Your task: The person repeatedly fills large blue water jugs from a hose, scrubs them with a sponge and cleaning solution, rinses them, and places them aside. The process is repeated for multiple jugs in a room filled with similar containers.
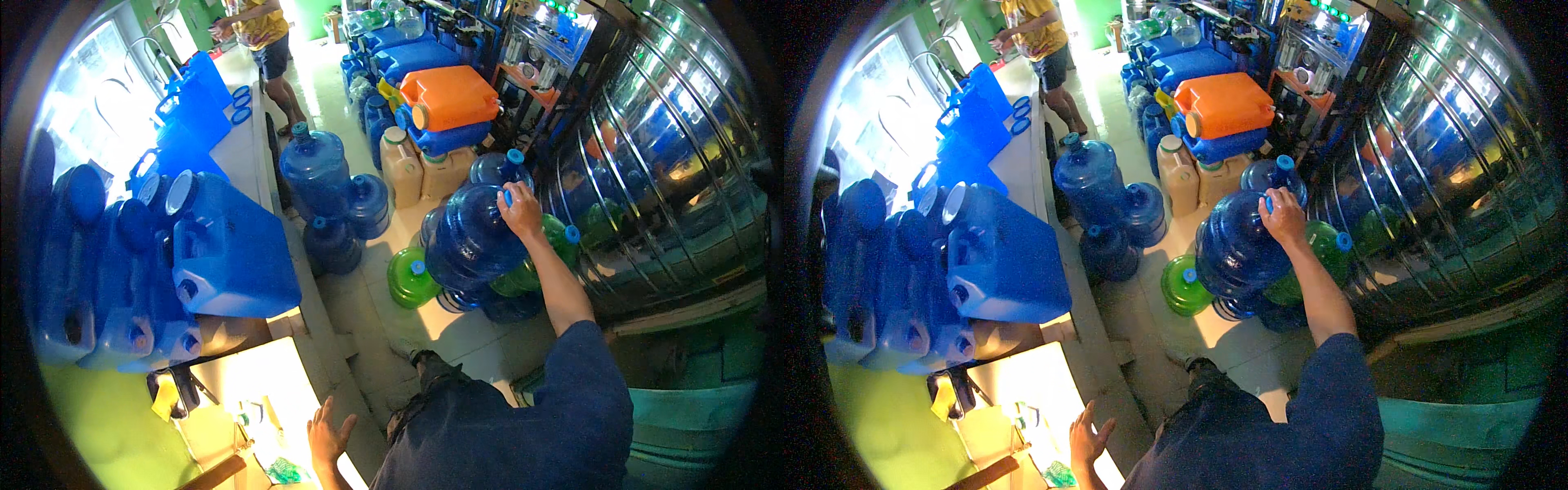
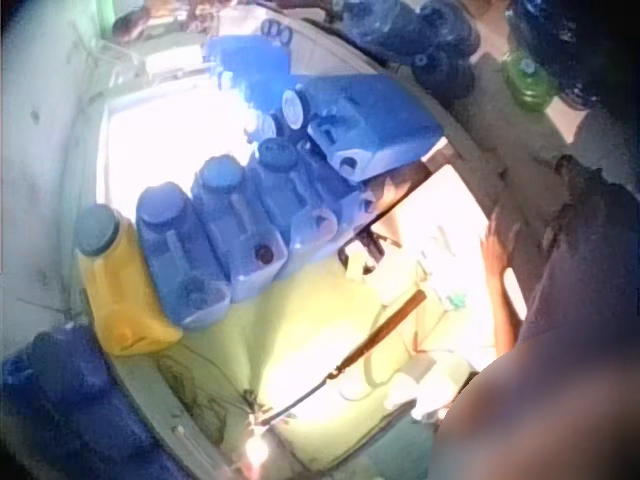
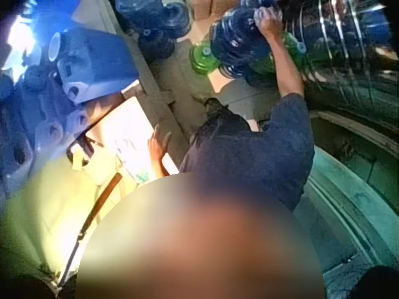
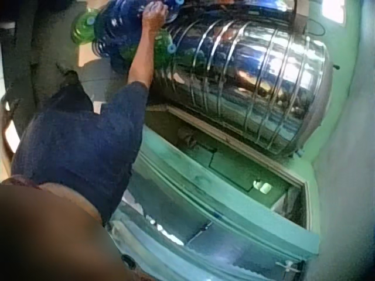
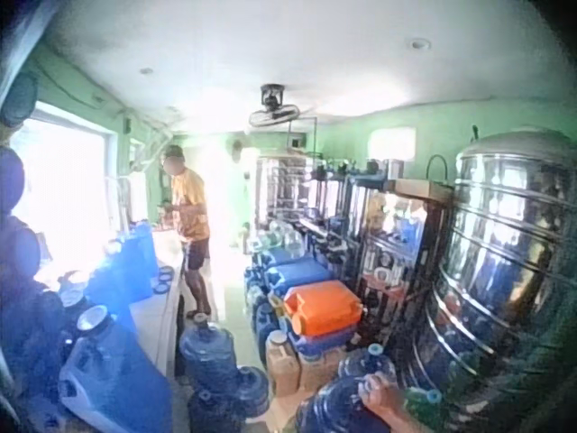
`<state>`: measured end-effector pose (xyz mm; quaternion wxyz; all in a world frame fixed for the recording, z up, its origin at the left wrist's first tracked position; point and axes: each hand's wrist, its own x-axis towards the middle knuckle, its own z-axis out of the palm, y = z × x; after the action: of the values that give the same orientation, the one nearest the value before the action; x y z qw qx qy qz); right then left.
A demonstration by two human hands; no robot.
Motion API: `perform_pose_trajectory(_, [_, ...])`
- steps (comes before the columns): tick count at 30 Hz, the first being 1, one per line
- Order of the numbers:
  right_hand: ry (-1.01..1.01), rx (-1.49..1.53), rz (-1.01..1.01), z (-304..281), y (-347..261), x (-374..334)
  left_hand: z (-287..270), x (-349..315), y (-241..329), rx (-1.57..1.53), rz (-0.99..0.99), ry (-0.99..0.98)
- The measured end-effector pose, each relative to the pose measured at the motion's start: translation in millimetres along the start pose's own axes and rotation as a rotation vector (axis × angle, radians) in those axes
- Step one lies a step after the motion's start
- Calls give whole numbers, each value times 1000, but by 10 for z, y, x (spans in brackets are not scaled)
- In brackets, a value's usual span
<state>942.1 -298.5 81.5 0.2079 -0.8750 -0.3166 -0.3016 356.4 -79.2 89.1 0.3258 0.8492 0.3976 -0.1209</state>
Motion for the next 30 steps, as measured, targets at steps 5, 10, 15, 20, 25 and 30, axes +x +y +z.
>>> perform_pose_trajectory(5, [-52,-45,-79,342,132,-172,135,72,-41,-22,-23,-23])
perform_pose_trajectory(10, [-127,-75,-83,358,53,-108,243,-22,-116,-74,-6,-33])
perform_pose_trajectory(15, [-300,-105,-99,529,-91,-280,291,-266,-264,-111,-34,-20])
perform_pose_trajectory(20, [-397,-133,270,803,-201,-571,277,-413,-398,-137,35,26])
perform_pose_trajectory(25, [-644,-183,345,694,-363,-437,215,-408,-487,-192,122,148])
perform_pose_trajectory(30, [-592,-271,139,875,-686,117,159,-190,-401,-336,95,413])
